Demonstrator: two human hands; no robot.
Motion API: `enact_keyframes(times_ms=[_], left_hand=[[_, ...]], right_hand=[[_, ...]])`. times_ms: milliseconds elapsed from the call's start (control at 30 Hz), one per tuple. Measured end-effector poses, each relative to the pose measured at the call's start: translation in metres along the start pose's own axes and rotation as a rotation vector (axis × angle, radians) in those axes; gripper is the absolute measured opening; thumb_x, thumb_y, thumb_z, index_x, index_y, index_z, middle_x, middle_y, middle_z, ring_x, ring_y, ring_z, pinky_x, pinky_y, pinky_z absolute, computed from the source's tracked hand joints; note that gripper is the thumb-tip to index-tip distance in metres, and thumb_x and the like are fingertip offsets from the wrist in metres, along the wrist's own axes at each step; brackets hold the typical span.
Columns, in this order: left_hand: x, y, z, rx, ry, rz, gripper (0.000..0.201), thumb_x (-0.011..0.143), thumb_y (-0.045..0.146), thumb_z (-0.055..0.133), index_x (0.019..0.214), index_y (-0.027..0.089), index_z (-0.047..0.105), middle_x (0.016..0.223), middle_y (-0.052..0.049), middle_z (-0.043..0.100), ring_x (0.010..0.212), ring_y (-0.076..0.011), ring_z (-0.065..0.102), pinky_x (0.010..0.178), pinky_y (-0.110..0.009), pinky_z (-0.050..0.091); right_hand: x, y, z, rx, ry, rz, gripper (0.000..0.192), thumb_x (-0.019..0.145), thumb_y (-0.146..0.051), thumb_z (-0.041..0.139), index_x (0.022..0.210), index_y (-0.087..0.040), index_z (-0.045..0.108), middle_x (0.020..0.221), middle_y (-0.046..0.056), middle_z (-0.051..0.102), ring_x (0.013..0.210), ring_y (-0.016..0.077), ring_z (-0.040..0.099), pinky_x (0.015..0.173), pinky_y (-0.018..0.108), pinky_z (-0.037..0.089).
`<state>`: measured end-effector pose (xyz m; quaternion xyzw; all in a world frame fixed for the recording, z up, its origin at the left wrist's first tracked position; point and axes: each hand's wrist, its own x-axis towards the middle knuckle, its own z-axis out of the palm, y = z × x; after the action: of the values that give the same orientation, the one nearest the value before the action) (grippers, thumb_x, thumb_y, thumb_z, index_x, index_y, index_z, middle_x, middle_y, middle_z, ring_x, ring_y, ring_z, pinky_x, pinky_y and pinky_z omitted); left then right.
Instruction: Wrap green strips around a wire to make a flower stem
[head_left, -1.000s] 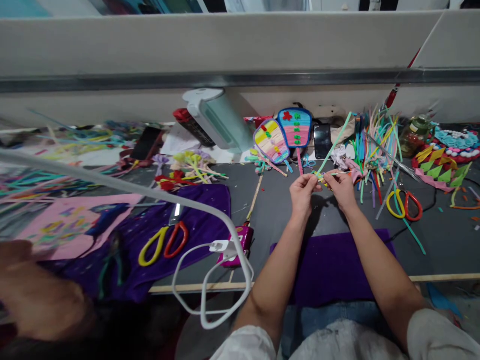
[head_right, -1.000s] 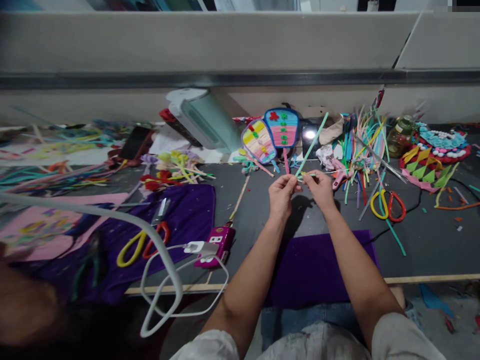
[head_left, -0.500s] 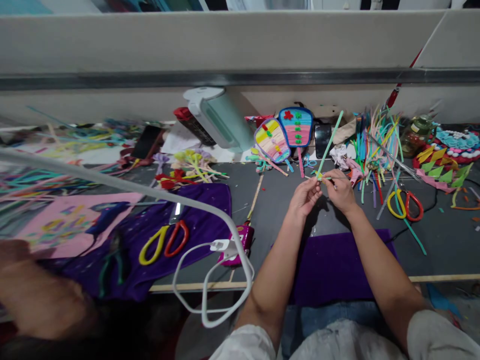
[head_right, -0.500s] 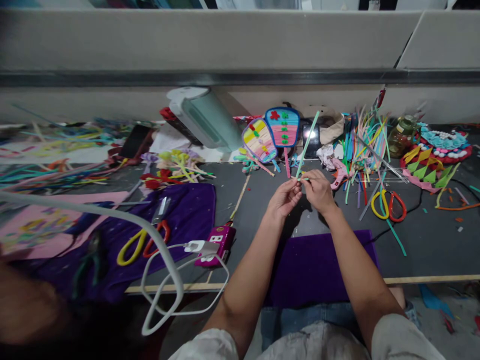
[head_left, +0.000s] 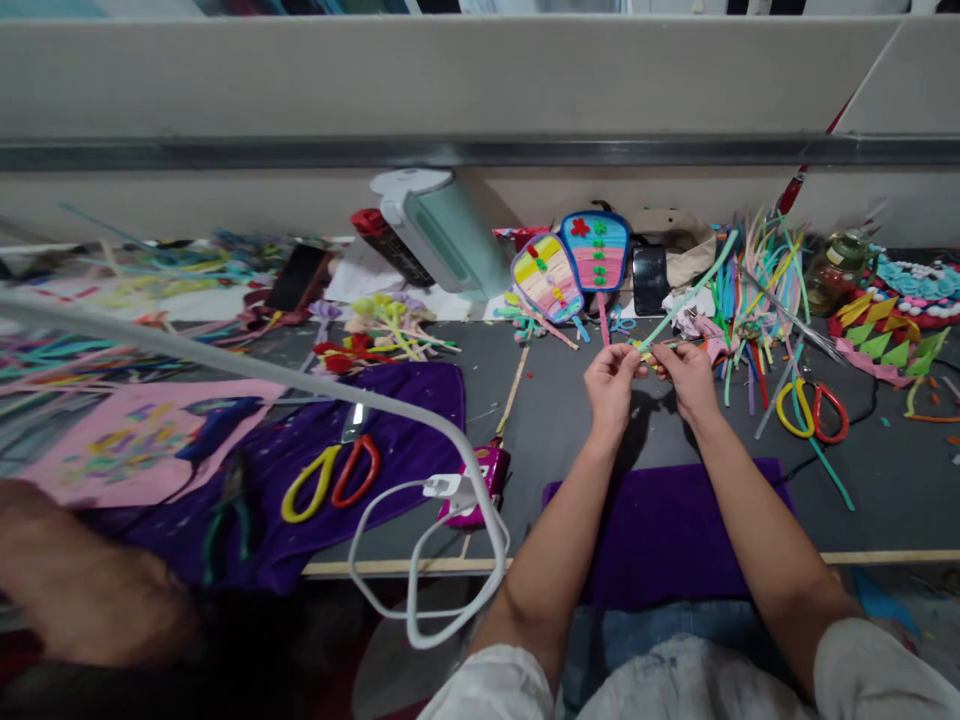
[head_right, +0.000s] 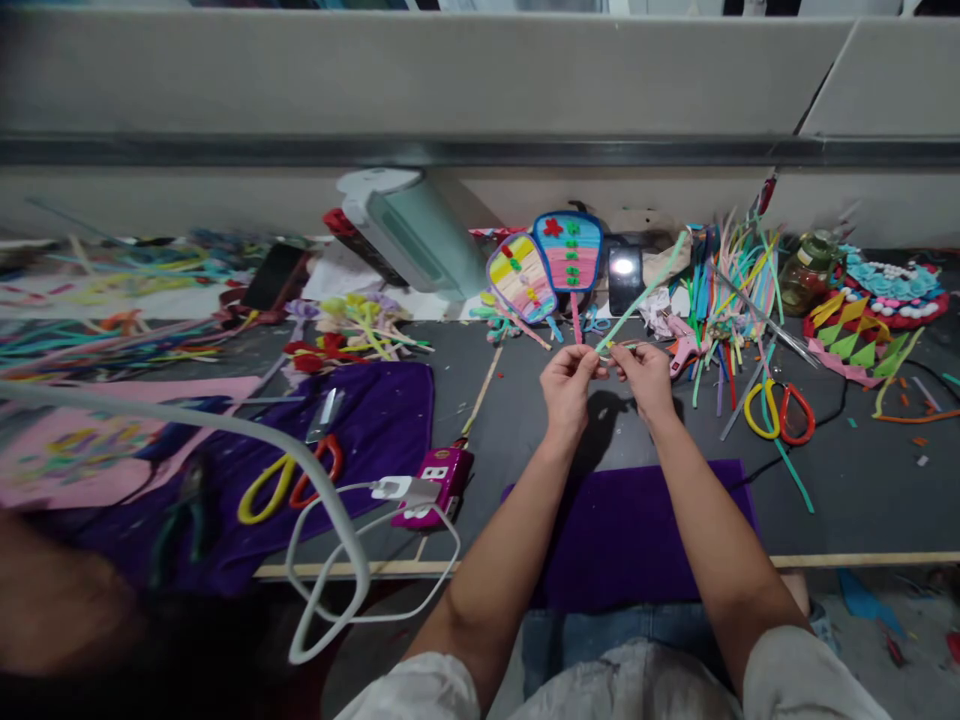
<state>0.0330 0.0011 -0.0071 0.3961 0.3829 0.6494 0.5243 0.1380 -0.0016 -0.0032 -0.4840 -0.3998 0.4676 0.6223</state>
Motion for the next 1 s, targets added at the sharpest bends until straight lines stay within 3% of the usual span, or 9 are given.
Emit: enact_keyframes(times_ms=[100,400,567,633,767,900,1000], left_hand=[[0.0,0.0,-0.001,-0.005,-0.015,-0.047,0.026,0.066,0.034,0.076,0.075,0.014,0.063,0.066,0.002,0.06,0.051,-0.0069,0.055,0.052,-0.019,0.047],[0.002,-0.001,-0.003,-0.12,-0.072,-0.259,0.028,0.063,0.032,0.078,0.075,0.013,0.061,0.062,0.003,0.057,0.047,-0.0059,0.054,0.049,-0.019,0.048],[0.008,0.0,-0.008,-0.284,-0.128,-0.569,0.017,0.067,0.02,0.074,0.074,0.011,0.06,0.059,0.002,0.056,0.047,-0.0052,0.053,0.05,-0.018,0.05],[0.009,-0.001,-0.01,-0.311,-0.145,-0.613,0.016,0.068,0.017,0.073,0.074,0.012,0.06,0.058,0.002,0.055,0.047,-0.0046,0.052,0.05,-0.017,0.05],[0.008,-0.004,-0.009,-0.24,-0.147,-0.446,0.023,0.065,0.023,0.077,0.075,0.012,0.059,0.058,0.003,0.054,0.046,-0.0045,0.05,0.049,-0.017,0.049],[0.005,-0.008,-0.005,-0.134,-0.081,-0.251,0.028,0.064,0.032,0.078,0.073,0.014,0.059,0.06,0.004,0.054,0.048,-0.0047,0.052,0.049,-0.017,0.049],[0.005,-0.011,-0.005,-0.065,-0.063,-0.212,0.03,0.064,0.036,0.078,0.075,0.014,0.06,0.062,0.003,0.055,0.048,-0.0052,0.053,0.048,-0.018,0.049]], right_hand=[[0.002,0.001,-0.003,-0.026,-0.01,-0.03,0.025,0.068,-0.041,0.066,0.074,-0.017,0.062,0.064,0.0,0.062,0.052,0.0099,0.05,0.051,0.024,0.041],[-0.002,0.001,-0.005,-0.372,0.013,-0.343,0.018,0.081,-0.032,0.055,0.074,-0.018,0.062,0.085,0.006,0.067,0.072,0.0153,0.06,0.068,0.029,0.047],[-0.005,0.0,-0.006,-0.611,-0.045,-0.575,0.018,0.087,-0.027,0.049,0.077,-0.02,0.062,0.087,0.008,0.067,0.089,0.02,0.06,0.086,0.035,0.046],[-0.006,0.0,-0.006,-0.64,-0.063,-0.601,0.018,0.087,-0.026,0.048,0.078,-0.02,0.063,0.087,0.009,0.067,0.091,0.0208,0.06,0.088,0.036,0.045],[-0.005,0.001,-0.004,-0.533,-0.018,-0.444,0.02,0.085,-0.033,0.052,0.074,-0.02,0.062,0.088,0.007,0.068,0.082,0.0183,0.061,0.079,0.032,0.048],[0.001,0.008,-0.006,-0.347,-0.024,-0.247,0.025,0.079,-0.041,0.059,0.07,-0.018,0.063,0.073,0.004,0.065,0.066,0.0148,0.058,0.063,0.027,0.046],[0.007,0.015,-0.009,-0.275,-0.023,-0.159,0.026,0.077,-0.041,0.06,0.068,-0.017,0.063,0.066,0.001,0.062,0.053,0.0117,0.052,0.052,0.025,0.041]])
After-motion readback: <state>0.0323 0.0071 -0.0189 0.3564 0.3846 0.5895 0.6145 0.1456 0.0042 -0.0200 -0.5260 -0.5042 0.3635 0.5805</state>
